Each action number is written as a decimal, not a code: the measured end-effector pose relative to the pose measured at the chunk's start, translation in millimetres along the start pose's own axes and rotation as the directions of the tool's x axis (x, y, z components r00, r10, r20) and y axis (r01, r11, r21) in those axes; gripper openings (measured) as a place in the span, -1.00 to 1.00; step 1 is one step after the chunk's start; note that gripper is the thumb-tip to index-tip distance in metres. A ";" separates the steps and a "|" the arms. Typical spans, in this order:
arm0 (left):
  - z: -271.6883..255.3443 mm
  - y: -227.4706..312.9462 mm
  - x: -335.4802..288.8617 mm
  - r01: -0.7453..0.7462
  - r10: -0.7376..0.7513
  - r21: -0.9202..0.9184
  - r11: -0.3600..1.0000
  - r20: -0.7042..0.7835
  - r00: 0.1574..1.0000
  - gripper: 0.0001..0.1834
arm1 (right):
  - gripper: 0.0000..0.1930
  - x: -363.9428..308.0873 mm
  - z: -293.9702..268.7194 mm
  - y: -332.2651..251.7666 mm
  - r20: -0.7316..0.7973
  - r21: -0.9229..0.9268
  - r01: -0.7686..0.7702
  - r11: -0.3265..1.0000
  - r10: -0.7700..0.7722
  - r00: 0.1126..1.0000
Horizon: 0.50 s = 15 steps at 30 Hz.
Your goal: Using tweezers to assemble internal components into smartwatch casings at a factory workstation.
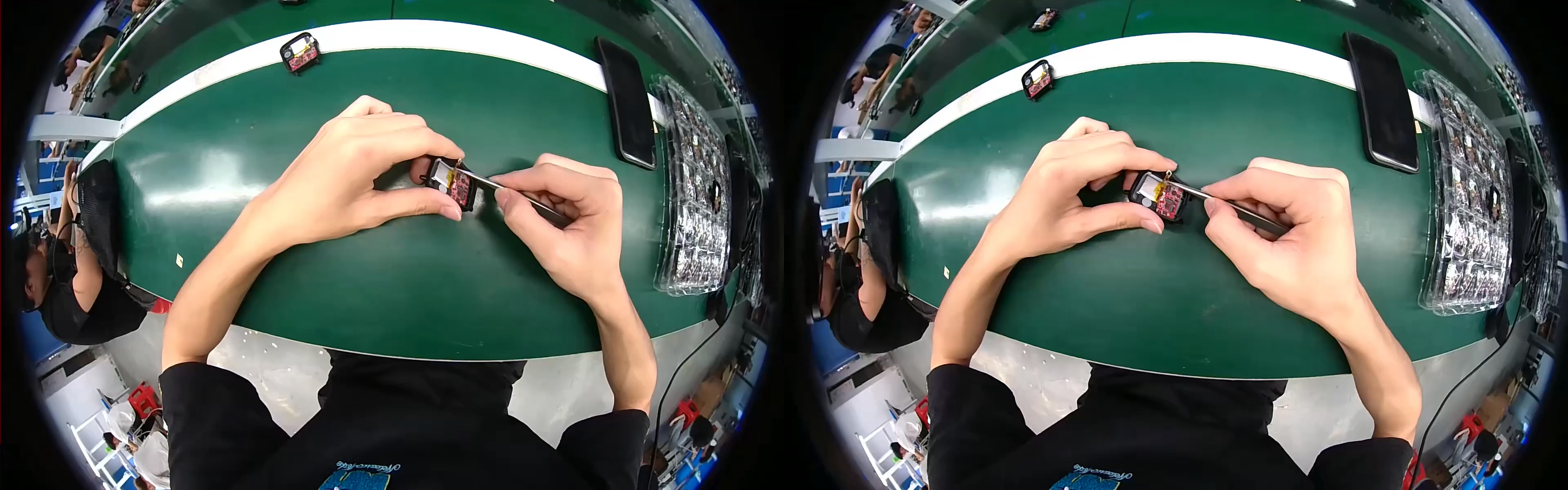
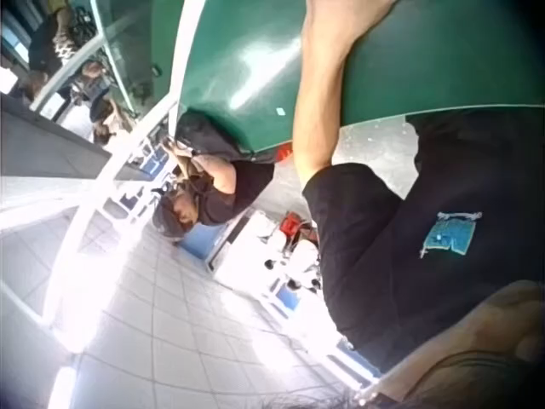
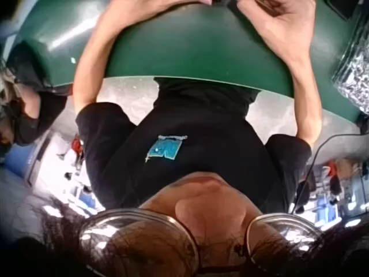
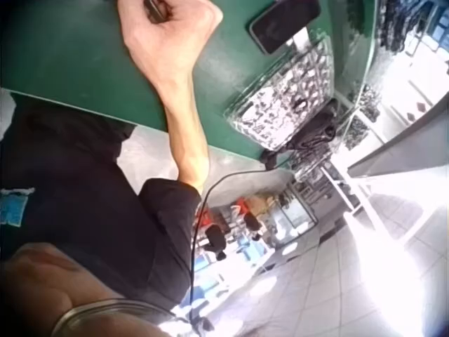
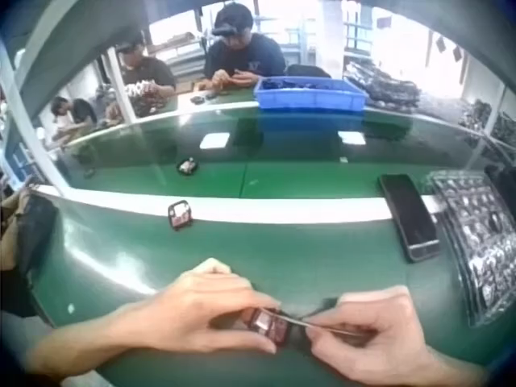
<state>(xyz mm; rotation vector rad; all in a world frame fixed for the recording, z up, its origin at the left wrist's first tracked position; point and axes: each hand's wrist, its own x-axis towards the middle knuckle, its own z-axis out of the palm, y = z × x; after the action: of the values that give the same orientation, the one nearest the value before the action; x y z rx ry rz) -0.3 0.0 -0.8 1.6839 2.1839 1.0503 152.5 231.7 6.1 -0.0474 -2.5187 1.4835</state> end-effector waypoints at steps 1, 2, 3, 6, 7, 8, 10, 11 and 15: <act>0.2 -0.5 -0.1 -0.014 0.014 0.007 1.000 -0.015 1.000 -0.45 | -0.92 -0.3 0.3 -0.1 -0.005 0.001 -0.008 1.000 0.008 1.000; 1.3 -1.2 0.2 -0.014 0.014 0.006 1.000 -0.016 1.000 -0.45 | -0.92 -0.5 0.1 1.0 -0.004 0.000 -0.007 1.000 0.007 1.000; 2.4 -1.7 0.5 -0.018 0.018 0.003 1.000 -0.022 1.000 -0.45 | -0.92 -0.8 0.2 2.2 -0.016 0.010 -0.012 1.000 0.012 1.000; 2.4 -1.5 0.2 -0.008 0.008 -0.001 1.000 -0.014 1.000 -0.45 | -0.92 -1.8 1.8 4.7 -0.035 0.033 -0.025 0.999 0.026 0.999; 2.0 -1.3 -0.1 0.004 -0.004 -0.002 1.000 -0.003 1.000 -0.45 | -0.92 -1.9 2.6 5.3 -0.041 0.045 -0.032 0.998 0.034 0.999; 1.9 -1.3 0.0 0.003 -0.003 -0.003 1.000 -0.001 1.000 -0.45 | -0.92 -2.0 2.7 5.0 -0.042 0.045 -0.034 0.998 0.036 0.998; 1.9 -1.5 0.2 -0.012 0.012 0.000 1.000 -0.009 1.000 -0.45 | -0.91 -1.5 3.1 4.4 -0.042 0.040 -0.012 0.999 0.014 0.999; 1.8 -1.6 0.1 -0.011 0.011 0.000 1.000 -0.007 1.000 -0.45 | -0.91 -1.6 3.0 4.7 -0.042 0.042 -0.013 0.999 0.015 0.999; 1.6 -1.4 -0.6 -0.013 0.013 -0.002 1.000 -0.011 1.000 -0.43 | -0.91 -1.1 1.5 2.5 -0.022 0.016 -0.006 1.000 0.006 1.000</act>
<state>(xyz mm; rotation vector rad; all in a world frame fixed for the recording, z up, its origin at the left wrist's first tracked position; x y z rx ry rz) -0.3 0.0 -3.0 1.6975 2.1809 1.0677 153.0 231.4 3.0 -0.0689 -2.4910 1.4973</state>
